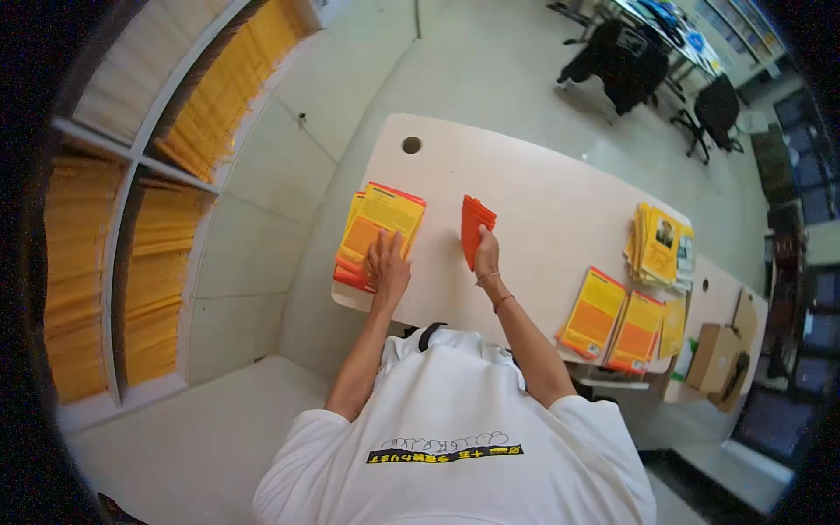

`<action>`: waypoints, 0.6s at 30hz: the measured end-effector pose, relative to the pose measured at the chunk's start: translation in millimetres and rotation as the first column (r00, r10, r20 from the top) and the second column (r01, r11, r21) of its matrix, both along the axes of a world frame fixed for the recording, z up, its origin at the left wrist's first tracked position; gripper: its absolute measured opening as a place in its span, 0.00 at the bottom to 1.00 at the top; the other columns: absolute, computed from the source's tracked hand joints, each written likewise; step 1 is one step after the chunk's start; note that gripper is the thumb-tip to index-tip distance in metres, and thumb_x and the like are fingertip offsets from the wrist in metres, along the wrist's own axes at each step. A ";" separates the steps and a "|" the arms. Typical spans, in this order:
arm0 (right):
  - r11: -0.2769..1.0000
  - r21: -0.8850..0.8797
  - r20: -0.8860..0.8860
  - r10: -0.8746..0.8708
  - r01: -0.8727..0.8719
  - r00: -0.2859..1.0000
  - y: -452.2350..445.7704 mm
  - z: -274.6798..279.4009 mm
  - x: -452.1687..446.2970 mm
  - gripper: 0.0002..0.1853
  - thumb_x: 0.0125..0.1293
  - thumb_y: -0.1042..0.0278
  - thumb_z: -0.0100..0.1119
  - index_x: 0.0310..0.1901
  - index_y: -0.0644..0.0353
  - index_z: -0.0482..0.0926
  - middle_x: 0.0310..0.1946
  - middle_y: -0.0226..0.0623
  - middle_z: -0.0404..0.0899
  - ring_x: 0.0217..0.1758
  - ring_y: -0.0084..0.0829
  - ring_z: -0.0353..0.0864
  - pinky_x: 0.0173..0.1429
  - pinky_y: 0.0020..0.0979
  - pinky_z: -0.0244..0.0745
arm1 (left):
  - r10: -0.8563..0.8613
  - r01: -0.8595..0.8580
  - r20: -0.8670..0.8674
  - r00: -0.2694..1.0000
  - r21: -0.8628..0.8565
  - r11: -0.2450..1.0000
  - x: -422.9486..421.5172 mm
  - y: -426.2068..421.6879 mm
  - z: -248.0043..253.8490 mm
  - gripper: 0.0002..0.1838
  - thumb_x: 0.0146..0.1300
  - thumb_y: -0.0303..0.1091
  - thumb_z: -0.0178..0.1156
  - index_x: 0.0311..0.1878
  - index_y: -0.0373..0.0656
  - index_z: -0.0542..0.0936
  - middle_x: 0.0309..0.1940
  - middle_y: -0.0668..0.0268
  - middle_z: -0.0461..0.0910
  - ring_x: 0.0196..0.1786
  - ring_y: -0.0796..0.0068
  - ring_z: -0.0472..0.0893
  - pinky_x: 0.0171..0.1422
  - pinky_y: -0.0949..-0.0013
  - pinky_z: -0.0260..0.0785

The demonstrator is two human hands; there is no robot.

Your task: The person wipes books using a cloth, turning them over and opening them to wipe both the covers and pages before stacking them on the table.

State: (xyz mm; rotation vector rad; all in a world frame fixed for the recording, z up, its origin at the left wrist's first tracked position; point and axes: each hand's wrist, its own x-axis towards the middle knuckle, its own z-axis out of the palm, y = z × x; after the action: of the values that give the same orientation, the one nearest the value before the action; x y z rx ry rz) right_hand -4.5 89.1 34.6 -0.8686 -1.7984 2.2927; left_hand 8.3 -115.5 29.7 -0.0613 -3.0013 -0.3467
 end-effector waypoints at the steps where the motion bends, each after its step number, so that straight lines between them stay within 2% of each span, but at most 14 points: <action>1: 0.999 0.002 0.005 -0.037 0.037 0.999 4.3 -1.2 6.5 0.20 0.72 0.54 0.40 0.35 0.64 0.73 0.30 0.33 0.75 0.30 0.23 0.68 0.36 0.26 0.66 | -0.037 0.037 0.005 0.999 0.002 0.999 -0.3 7.2 -4.9 0.28 0.59 0.31 0.63 0.65 0.51 0.72 0.68 0.60 0.66 0.63 0.47 0.70 0.60 0.45 0.67; 3: 0.997 -0.023 0.014 -0.075 0.075 0.997 15.4 -2.3 17.7 0.19 0.72 0.54 0.41 0.36 0.64 0.74 0.30 0.32 0.75 0.30 0.23 0.69 0.36 0.25 0.66 | -0.233 0.223 0.012 0.972 0.248 0.943 -5.4 26.3 -17.2 0.25 0.59 0.33 0.63 0.62 0.50 0.74 0.65 0.60 0.70 0.58 0.52 0.73 0.58 0.53 0.68; 5: 0.990 -0.048 0.020 -0.128 0.129 0.992 31.9 -2.1 31.8 0.19 0.71 0.55 0.41 0.36 0.64 0.74 0.30 0.32 0.76 0.30 0.23 0.69 0.37 0.24 0.66 | -0.431 0.383 -0.011 0.902 0.479 0.790 -10.6 50.5 -26.1 0.22 0.59 0.35 0.63 0.59 0.48 0.76 0.61 0.60 0.75 0.54 0.57 0.76 0.56 0.60 0.69; 6: 0.982 -0.045 0.024 -0.182 0.183 0.983 43.0 -1.1 41.9 0.19 0.71 0.55 0.41 0.36 0.64 0.74 0.30 0.32 0.76 0.30 0.23 0.69 0.37 0.24 0.66 | -0.480 0.424 -0.008 0.877 0.483 0.766 -11.0 65.6 -22.1 0.22 0.59 0.35 0.63 0.59 0.48 0.76 0.61 0.60 0.75 0.54 0.57 0.76 0.56 0.60 0.69; 8: 0.950 -0.094 0.046 -0.294 0.297 0.955 69.1 1.3 64.8 0.19 0.71 0.55 0.42 0.37 0.63 0.75 0.31 0.33 0.77 0.31 0.23 0.71 0.37 0.23 0.68 | -0.630 0.448 0.260 0.732 0.513 0.732 -9.2 102.6 -0.4 0.20 0.59 0.36 0.63 0.55 0.47 0.78 0.56 0.62 0.78 0.50 0.59 0.78 0.55 0.64 0.70; 10: 0.904 -0.141 0.066 -0.397 0.403 0.915 97.9 4.6 91.5 0.18 0.71 0.55 0.43 0.38 0.63 0.76 0.31 0.33 0.78 0.31 0.23 0.73 0.38 0.23 0.69 | -0.705 0.471 0.498 0.505 0.525 0.709 -1.0 143.1 16.8 0.17 0.59 0.37 0.63 0.52 0.46 0.80 0.52 0.65 0.80 0.47 0.61 0.80 0.54 0.69 0.70; 11: 0.866 -0.150 0.078 -0.471 0.477 0.879 115.5 -3.5 109.2 0.18 0.70 0.54 0.44 0.39 0.62 0.77 0.32 0.34 0.79 0.32 0.23 0.74 0.37 0.22 0.70 | -0.732 0.506 0.496 0.467 0.530 0.681 5.4 161.2 15.9 0.17 0.59 0.37 0.63 0.52 0.46 0.80 0.52 0.65 0.80 0.47 0.61 0.80 0.54 0.69 0.70; 13: 0.801 -0.158 0.088 -0.571 0.578 0.816 147.1 -2.8 148.1 0.19 0.70 0.54 0.44 0.40 0.62 0.78 0.33 0.35 0.80 0.32 0.24 0.76 0.36 0.22 0.72 | -0.836 0.617 0.437 0.332 0.570 0.543 19.3 193.2 13.2 0.19 0.59 0.37 0.64 0.53 0.47 0.78 0.54 0.65 0.79 0.50 0.60 0.79 0.55 0.67 0.70; 15: 0.644 -0.245 0.087 -0.730 0.725 0.678 168.5 18.6 183.9 0.15 0.67 0.58 0.50 0.41 0.62 0.79 0.34 0.35 0.81 0.33 0.25 0.79 0.35 0.21 0.74 | -0.905 0.693 0.376 0.198 0.599 0.401 32.8 222.4 8.1 0.20 0.59 0.38 0.64 0.55 0.48 0.77 0.56 0.65 0.77 0.53 0.59 0.78 0.56 0.65 0.70; 16: 0.623 -0.246 0.089 -0.748 0.742 0.657 178.3 19.3 200.7 0.15 0.67 0.58 0.50 0.41 0.62 0.79 0.34 0.35 0.81 0.33 0.25 0.79 0.35 0.21 0.74 | -0.910 0.703 0.378 0.173 0.599 0.383 40.5 236.7 4.8 0.20 0.59 0.38 0.64 0.55 0.48 0.77 0.56 0.65 0.77 0.53 0.59 0.78 0.56 0.65 0.70; 18: 0.586 -0.180 0.055 -0.796 0.790 0.603 194.6 19.5 237.0 0.14 0.66 0.60 0.53 0.40 0.63 0.79 0.34 0.35 0.81 0.32 0.25 0.79 0.34 0.21 0.74 | -0.963 0.803 0.235 0.132 0.543 0.243 61.7 264.1 -2.7 0.24 0.60 0.40 0.62 0.60 0.50 0.73 0.61 0.66 0.73 0.59 0.59 0.75 0.60 0.61 0.69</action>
State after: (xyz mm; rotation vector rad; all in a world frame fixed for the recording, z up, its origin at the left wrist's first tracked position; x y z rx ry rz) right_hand 232.5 283.7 54.1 -1.3129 -0.8449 1.8217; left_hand 70.0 148.6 27.0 -2.2219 -2.8192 -1.0533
